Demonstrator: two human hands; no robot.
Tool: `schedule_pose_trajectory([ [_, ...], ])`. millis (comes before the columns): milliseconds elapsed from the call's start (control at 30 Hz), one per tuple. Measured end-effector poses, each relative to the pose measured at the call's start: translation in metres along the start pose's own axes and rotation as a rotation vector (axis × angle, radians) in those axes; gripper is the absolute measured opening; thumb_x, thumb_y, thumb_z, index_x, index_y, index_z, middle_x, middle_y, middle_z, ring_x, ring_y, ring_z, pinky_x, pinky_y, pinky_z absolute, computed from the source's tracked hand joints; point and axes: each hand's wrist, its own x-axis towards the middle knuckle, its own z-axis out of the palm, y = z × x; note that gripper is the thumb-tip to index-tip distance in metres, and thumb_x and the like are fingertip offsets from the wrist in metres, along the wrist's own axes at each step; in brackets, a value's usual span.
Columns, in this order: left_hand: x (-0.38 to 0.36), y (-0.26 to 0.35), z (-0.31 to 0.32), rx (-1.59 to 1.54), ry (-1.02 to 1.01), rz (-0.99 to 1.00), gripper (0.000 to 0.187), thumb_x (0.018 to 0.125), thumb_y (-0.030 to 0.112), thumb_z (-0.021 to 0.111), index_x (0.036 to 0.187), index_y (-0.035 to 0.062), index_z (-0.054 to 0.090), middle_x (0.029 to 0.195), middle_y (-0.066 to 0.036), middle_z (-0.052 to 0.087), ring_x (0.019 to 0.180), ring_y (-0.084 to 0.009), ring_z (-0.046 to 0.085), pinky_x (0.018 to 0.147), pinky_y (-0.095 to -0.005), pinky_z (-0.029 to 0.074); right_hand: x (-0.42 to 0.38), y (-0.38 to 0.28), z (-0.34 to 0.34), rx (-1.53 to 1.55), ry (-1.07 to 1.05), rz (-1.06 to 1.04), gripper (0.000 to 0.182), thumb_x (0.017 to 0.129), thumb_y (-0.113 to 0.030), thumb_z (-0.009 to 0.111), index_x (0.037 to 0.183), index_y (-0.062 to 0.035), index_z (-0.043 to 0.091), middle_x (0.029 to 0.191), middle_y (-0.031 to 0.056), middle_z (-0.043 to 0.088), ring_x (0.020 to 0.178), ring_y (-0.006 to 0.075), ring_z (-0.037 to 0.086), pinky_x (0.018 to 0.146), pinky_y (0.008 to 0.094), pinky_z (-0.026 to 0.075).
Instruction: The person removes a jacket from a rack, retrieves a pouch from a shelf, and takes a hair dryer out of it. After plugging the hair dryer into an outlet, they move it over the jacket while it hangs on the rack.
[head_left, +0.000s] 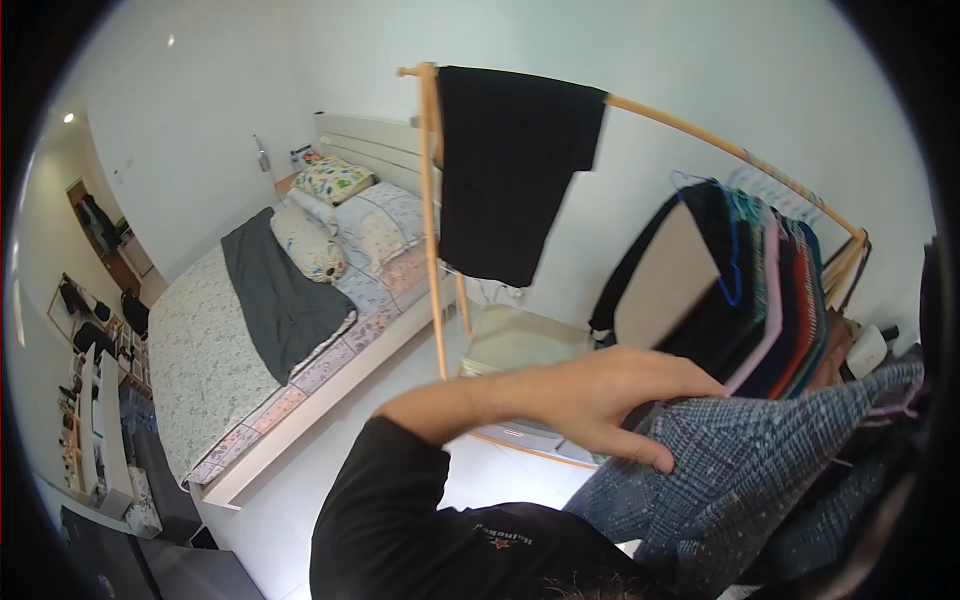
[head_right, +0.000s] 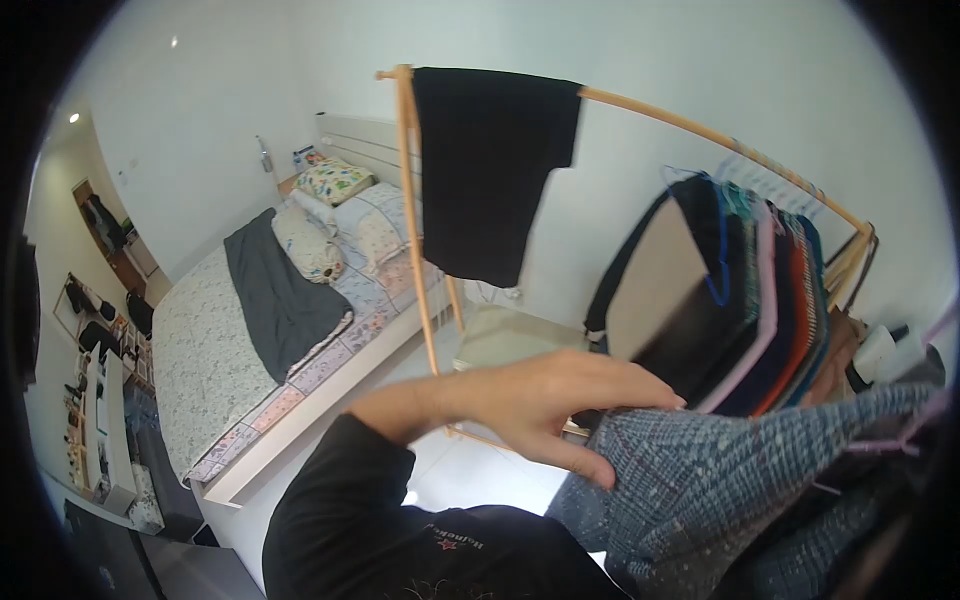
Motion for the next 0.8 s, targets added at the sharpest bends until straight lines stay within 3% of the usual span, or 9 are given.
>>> schedule_pose_trajectory([
  [33,-0.029,0.007,-0.004,0.015,0.0,-0.008,0.076,0.08,0.042,0.08,0.136,-0.0002,0.051,0.125,-0.017,0.062,0.114,-0.0292,0.063,0.095,-0.0386,0.051,-0.003,-0.031,0.015,0.012,0.011,0.002,0.042,0.1,-0.032,0.053,0.101,0.0077,0.067,0.079,0.021,0.067,0.067,0.0337,0.065,0.059,0.0408,0.049],
  [67,-0.06,0.017,-0.008,-0.149,0.128,-0.208,0.074,0.081,0.038,0.081,0.137,0.0004,0.051,0.127,-0.016,0.062,0.115,-0.0271,0.062,0.096,-0.0381,0.05,-0.005,-0.063,0.028,0.415,0.374,0.832,0.043,0.096,-0.035,0.06,0.101,0.0071,0.067,0.085,0.0212,0.068,0.068,0.0329,0.065,0.061,0.0414,0.049],
  [167,-0.137,0.038,-0.03,-0.396,0.354,-0.531,0.068,0.083,0.028,0.081,0.138,0.002,0.05,0.13,-0.013,0.06,0.118,-0.0211,0.058,0.101,-0.0367,0.047,-0.059,-0.032,0.052,0.29,-0.198,0.468,0.03,0.099,-0.011,0.053,0.127,-0.0004,0.06,0.118,0.0185,0.066,0.113,0.0266,0.063,0.102,0.031,0.043],
  [200,-0.162,0.04,-0.036,-0.325,0.407,-0.613,0.061,0.086,0.022,0.077,0.136,0.0005,0.051,0.125,-0.012,0.062,0.115,-0.0191,0.059,0.099,-0.0346,0.048,-0.05,-0.056,0.067,0.196,-0.151,0.401,0.028,0.098,0.0,0.051,0.125,0.0039,0.059,0.114,0.0168,0.065,0.111,0.0237,0.061,0.102,0.0301,0.041],
  [267,-0.202,0.048,-0.048,-0.264,0.453,-0.723,0.054,0.088,0.016,0.074,0.134,-0.001,0.052,0.121,-0.012,0.064,0.113,-0.0171,0.06,0.096,-0.0326,0.049,-0.023,-0.095,0.081,0.39,-0.35,0.461,0.026,0.099,-0.007,0.053,0.122,0.0044,0.06,0.113,0.0133,0.067,0.104,0.0205,0.062,0.094,0.0275,0.044],
  [400,-0.236,0.061,-0.111,-0.118,0.831,-0.63,0.044,0.09,0.008,0.069,0.13,-0.0019,0.054,0.119,-0.01,0.066,0.109,-0.0157,0.061,0.097,-0.0306,0.047,0.041,-0.173,0.11,0.62,-0.446,0.421,0.023,0.095,-0.004,0.057,0.116,0.0043,0.059,0.098,0.013,0.068,0.089,0.0197,0.062,0.084,0.0269,0.044],
  [600,-0.26,0.053,-0.232,0.186,1.043,-0.544,0.029,0.09,0.004,0.069,0.117,-0.0036,0.062,0.103,-0.007,0.071,0.094,-0.0132,0.064,0.086,-0.0278,0.05,0.104,-0.245,0.169,0.974,-0.484,0.313,0.027,0.091,-0.001,0.059,0.117,0.0038,0.058,0.098,0.013,0.069,0.089,0.021,0.065,0.082,0.0293,0.047],
  [733,-0.282,0.027,-0.296,0.381,1.149,-0.572,0.027,0.088,0.004,0.07,0.114,-0.0042,0.064,0.096,-0.005,0.071,0.085,-0.0112,0.064,0.078,-0.0252,0.051,0.132,-0.282,0.228,1.359,-0.419,0.394,0.038,0.09,0.003,0.058,0.127,0.003,0.051,0.102,0.0126,0.07,0.094,0.0174,0.065,0.085,0.0276,0.048],
  [800,-0.289,0.006,-0.335,0.436,1.13,-0.58,0.026,0.089,0.004,0.07,0.113,-0.0047,0.064,0.096,-0.005,0.071,0.084,-0.0113,0.064,0.077,-0.0252,0.051,0.15,-0.293,0.262,1.673,-0.556,0.617,0.043,0.091,0.004,0.058,0.131,0.0025,0.044,0.104,0.0131,0.07,0.095,0.0147,0.065,0.085,0.0261,0.049],
])
